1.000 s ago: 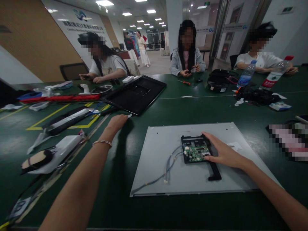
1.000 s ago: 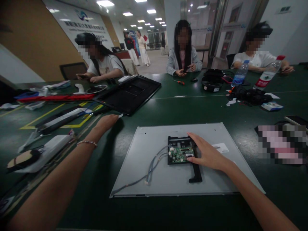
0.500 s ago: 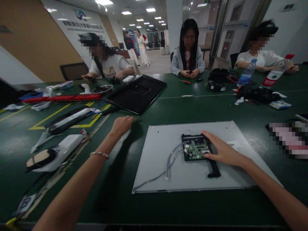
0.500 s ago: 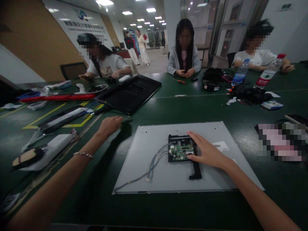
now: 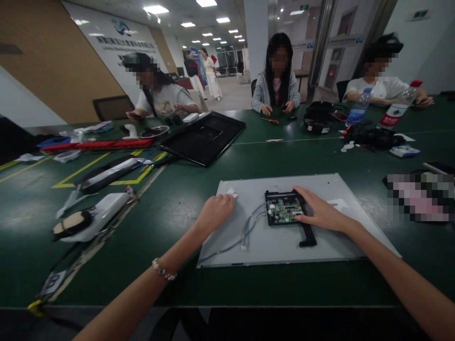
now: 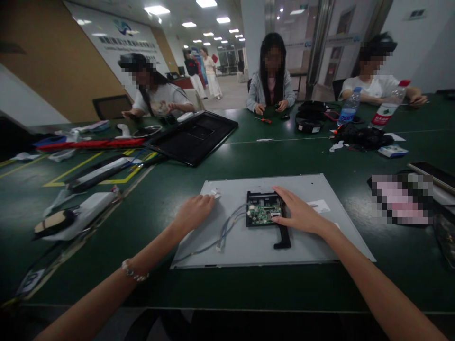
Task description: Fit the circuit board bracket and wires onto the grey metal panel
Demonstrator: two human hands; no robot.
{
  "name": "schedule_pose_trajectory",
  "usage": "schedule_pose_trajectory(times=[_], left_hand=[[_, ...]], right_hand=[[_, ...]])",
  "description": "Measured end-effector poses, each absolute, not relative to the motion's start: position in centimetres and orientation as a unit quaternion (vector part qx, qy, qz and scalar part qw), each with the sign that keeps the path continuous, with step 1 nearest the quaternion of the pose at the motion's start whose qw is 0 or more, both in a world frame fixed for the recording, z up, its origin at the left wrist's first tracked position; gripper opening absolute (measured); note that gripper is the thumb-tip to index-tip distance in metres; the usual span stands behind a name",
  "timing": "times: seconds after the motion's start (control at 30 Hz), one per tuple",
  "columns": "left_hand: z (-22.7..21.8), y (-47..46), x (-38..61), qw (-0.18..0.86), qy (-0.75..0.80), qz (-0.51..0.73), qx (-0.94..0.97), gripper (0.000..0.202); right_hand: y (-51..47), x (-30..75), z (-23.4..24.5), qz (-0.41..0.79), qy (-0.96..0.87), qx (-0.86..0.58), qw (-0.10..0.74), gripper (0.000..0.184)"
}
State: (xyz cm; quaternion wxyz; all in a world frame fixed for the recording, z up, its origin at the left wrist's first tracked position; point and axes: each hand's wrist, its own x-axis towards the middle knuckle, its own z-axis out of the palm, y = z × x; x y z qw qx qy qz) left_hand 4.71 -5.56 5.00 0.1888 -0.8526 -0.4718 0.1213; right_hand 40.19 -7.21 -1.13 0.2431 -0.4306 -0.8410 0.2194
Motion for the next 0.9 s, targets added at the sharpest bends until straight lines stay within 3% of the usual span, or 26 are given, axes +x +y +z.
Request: schedule_pose_trajectory(times=[0.37, 0.63, 0.9], left_hand=[[4.7, -6.7, 7.5, 0.224, -0.431, 0.070, -0.871, 0.024], [6.3, -3.9, 13.3, 0.120, -0.446, 0.028, -0.886, 0.026], [6.4, -2.0, 18.8, 0.103, -0.405, 0.009, -0.909, 0.022]], right_hand=[[-7.4, 40.2, -0.8, 0.213, -0.844, -0.424, 0.250, 0.086], [-7.3, 40.3, -0.6, 0.224, -0.842, -0.416, 0.260, 0.086], [-7.0, 40.3, -1.0, 0.219, -0.843, -0.413, 0.267, 0.087]])
